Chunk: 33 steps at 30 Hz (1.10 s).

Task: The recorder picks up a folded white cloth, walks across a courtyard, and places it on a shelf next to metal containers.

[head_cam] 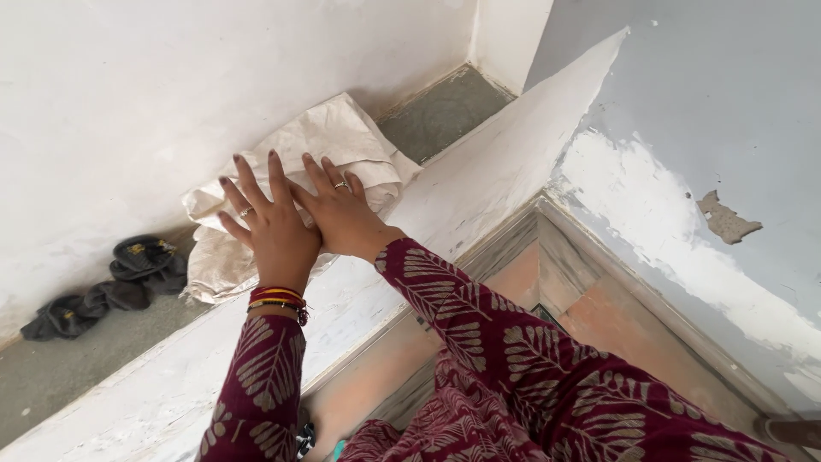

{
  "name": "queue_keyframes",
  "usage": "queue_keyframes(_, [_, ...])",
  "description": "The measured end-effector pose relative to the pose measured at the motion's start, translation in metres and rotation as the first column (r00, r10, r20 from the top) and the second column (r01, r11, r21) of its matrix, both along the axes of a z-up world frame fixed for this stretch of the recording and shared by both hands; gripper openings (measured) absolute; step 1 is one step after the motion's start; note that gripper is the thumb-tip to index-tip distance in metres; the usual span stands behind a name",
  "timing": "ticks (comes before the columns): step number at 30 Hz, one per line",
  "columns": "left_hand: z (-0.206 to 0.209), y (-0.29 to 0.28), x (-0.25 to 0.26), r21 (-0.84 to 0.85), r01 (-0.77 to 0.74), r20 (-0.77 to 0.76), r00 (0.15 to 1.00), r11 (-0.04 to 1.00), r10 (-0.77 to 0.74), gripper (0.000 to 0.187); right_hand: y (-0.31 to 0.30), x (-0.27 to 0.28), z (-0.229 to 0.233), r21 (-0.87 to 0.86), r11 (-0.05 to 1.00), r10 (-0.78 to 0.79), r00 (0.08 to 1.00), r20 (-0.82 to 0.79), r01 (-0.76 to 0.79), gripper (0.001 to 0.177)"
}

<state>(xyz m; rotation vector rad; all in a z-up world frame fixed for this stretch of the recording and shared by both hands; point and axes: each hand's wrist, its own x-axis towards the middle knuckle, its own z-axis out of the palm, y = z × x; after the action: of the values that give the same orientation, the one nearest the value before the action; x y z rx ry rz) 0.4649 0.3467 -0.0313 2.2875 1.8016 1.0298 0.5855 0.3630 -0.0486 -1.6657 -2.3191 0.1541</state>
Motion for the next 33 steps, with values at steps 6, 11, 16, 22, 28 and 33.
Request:
queue_keyframes(6, [-0.048,0.017,-0.001,-0.077,0.031,-0.215,0.976,0.997,-0.047,0.103,-0.015,0.015,0.023,-0.217,0.975,-0.012,0.989,0.149,0.044,0.130])
queue_keyframes(11, [-0.066,0.014,0.002,-0.132,0.057,-0.252,0.964,0.990,-0.089,0.119,-0.014,0.028,-0.008,-0.205,0.979,0.031,0.973,0.228,0.016,0.144])
queue_keyframes(16, [-0.067,0.014,0.008,-0.212,0.051,-0.267,0.958,0.976,-0.108,0.129,-0.010,0.031,-0.024,-0.121,0.993,0.019,0.971,0.236,0.010,0.149])
queue_keyframes(22, [-0.078,0.017,0.012,-0.340,-0.001,-0.287,0.952,0.940,-0.102,0.132,-0.011,0.036,-0.034,-0.105,0.995,0.017,0.982,0.189,0.003,0.147])
queue_keyframes(28, [-0.083,0.013,0.012,-0.397,-0.050,-0.425,0.895,0.916,-0.136,0.133,-0.007,0.037,-0.047,0.045,0.999,0.003,0.994,0.111,-0.008,0.135])
queue_keyframes(33, [-0.102,0.016,0.014,-0.338,-0.078,-0.476,0.874,0.938,-0.099,0.122,0.004,0.042,-0.072,0.207,0.978,0.003,0.997,0.083,-0.020,0.084])
